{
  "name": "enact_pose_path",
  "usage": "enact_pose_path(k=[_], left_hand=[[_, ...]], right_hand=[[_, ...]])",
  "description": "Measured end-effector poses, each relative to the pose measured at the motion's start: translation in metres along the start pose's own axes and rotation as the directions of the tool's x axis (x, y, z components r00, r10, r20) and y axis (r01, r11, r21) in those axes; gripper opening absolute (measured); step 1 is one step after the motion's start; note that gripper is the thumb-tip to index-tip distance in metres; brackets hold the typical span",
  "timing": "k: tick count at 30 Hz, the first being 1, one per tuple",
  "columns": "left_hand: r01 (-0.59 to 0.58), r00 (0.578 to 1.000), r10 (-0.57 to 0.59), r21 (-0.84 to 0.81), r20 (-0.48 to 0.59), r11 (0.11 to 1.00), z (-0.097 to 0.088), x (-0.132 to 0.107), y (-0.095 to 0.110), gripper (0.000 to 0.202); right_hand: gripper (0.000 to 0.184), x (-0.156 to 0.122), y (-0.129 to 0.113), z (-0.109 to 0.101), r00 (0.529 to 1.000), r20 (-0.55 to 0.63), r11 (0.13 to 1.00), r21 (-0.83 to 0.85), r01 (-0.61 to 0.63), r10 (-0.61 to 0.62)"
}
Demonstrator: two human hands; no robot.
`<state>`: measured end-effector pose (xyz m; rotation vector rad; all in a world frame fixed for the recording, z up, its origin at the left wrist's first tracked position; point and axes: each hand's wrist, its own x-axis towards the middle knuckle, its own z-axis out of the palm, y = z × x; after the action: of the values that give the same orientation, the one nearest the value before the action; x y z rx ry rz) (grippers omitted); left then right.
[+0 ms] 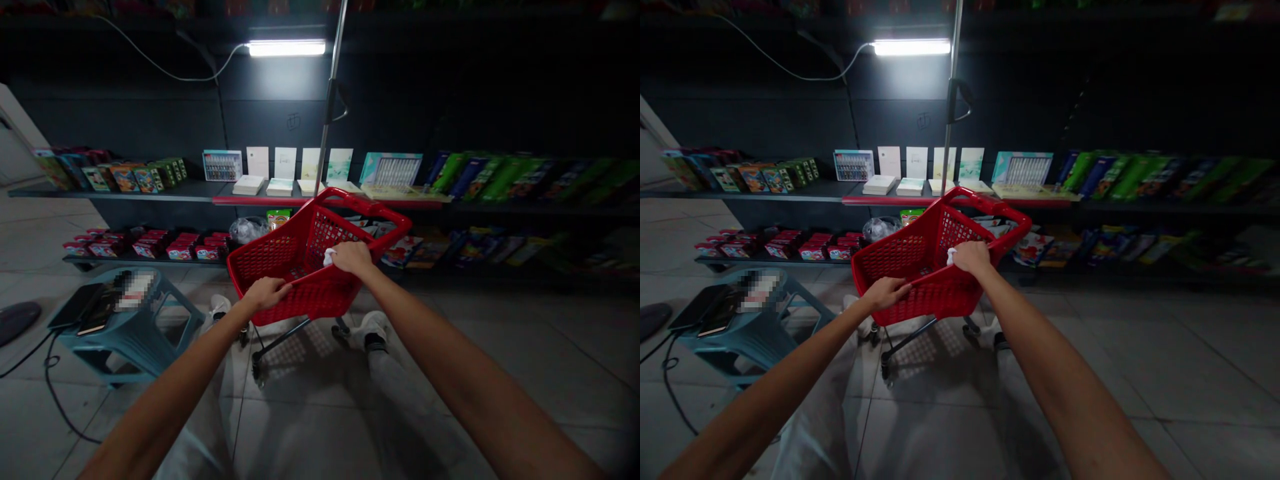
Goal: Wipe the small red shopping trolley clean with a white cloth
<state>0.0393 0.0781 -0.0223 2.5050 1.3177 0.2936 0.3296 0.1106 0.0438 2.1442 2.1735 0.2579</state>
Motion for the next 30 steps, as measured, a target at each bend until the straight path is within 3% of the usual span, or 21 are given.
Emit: enact_pose_path(k=[14,22,27,30], left_hand=[[0.095,0.994,-0.095,-0.014,0.053,0.995,-0.008,0.001,-0.008,0.073],[-0.062,0.998,0.064,-0.120,0.015,0.991,-0.004,0.009,-0.020,0.072],[-0.044,0.999,0.048,-0.138,0.021,0.989,-0.003,0.016,-0.024,0.068],[-0.041,0.998,0.046,-0.136,0.038,0.990,-0.002,0.019,-0.025,0.066]], right_hand=[[0.052,-0.003,-0.011,-0.003,0.999,-0.036,1.000,0.025,-0.009,0.010],[0.050,-0.004,-0.009,-0.001,0.998,-0.069,0.999,0.045,-0.004,0.007],[0.051,-0.002,-0.008,0.000,0.999,-0.052,0.999,0.048,-0.009,0.011],[0.053,-0.002,-0.021,0.002,1.000,0.009,0.998,0.066,0.007,-0.008]])
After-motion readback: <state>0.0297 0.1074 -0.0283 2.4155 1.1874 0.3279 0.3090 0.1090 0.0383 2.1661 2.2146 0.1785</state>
